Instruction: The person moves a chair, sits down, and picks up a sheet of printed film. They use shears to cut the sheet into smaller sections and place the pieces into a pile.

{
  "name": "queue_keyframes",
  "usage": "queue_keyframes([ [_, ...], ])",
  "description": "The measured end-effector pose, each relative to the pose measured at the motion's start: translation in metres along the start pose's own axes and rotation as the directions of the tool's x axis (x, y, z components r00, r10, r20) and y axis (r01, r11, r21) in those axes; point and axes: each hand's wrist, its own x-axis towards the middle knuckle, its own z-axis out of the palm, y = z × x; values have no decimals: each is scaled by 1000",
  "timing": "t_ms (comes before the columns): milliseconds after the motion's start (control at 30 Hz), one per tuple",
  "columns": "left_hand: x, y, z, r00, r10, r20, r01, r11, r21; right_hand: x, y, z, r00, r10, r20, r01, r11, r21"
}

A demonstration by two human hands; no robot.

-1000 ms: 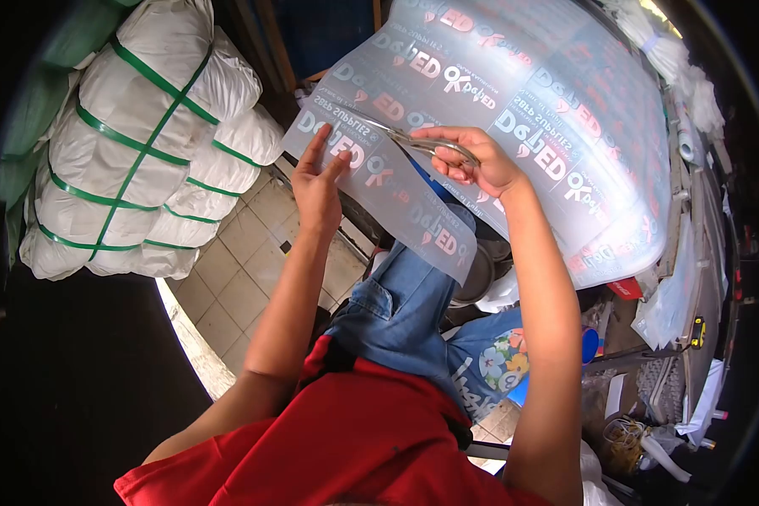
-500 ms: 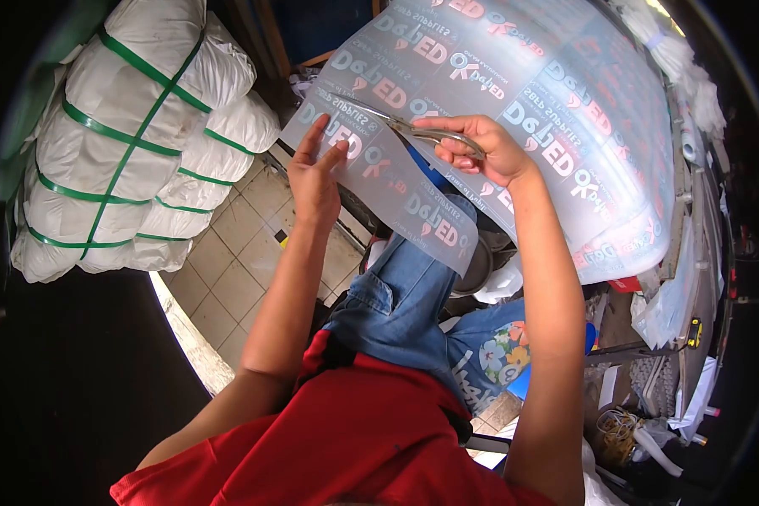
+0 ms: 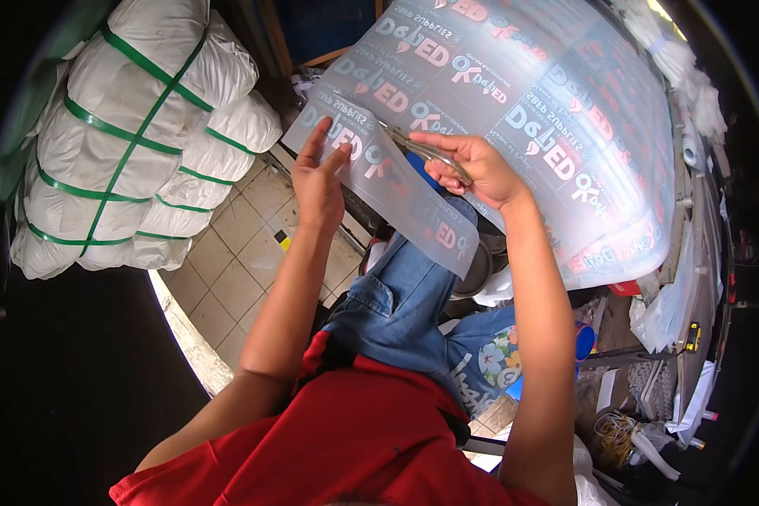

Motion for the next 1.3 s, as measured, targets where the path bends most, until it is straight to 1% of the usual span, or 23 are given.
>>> queue_keyframes([
  [67,0,1,0,1000,7,2,-7,1000,-14,0,2,2,1000,-3,-1,3,1000,10],
  [167,1,4,-2,1000,-1,8,1,1000,6,2,4,-1,1000,-9,8,9,1000,10],
  [233,2,2,-2,1000,22,-7,-22,999,42,5,3,-2,1000,-14,20,14,1000,-1],
  [300,2,2,-2,1000,24,-10,-24,999,33,9,3,-1,1000,-23,0,23,1000,3],
  [400,2,3,-1,999,32,-15,-31,999,25,13,5,1,999,-34,8,34,999,-6],
  [733,4,1,-5,999,33,-16,-32,998,50,11,14,6,1000,-7,-11,7,1000,8],
  [900,2,2,-3,999,27,-18,-26,999,43,24,15,5,998,-64,14,63,997,55],
  [1033,2,4,-3,999,31,-22,-30,998,53,26,14,9,998,-56,15,55,997,56],
  [1100,2,4,-4,999,28,-27,-27,998,49,25,12,11,999,-34,-9,33,999,-35],
  [1233,3,2,-5,999,31,-18,-30,999,24,31,6,7,1000,-28,-8,28,998,-51],
  [1300,1,2,-4,1000,13,-19,-12,999,36,38,1,8,999,-53,-3,53,999,-15],
])
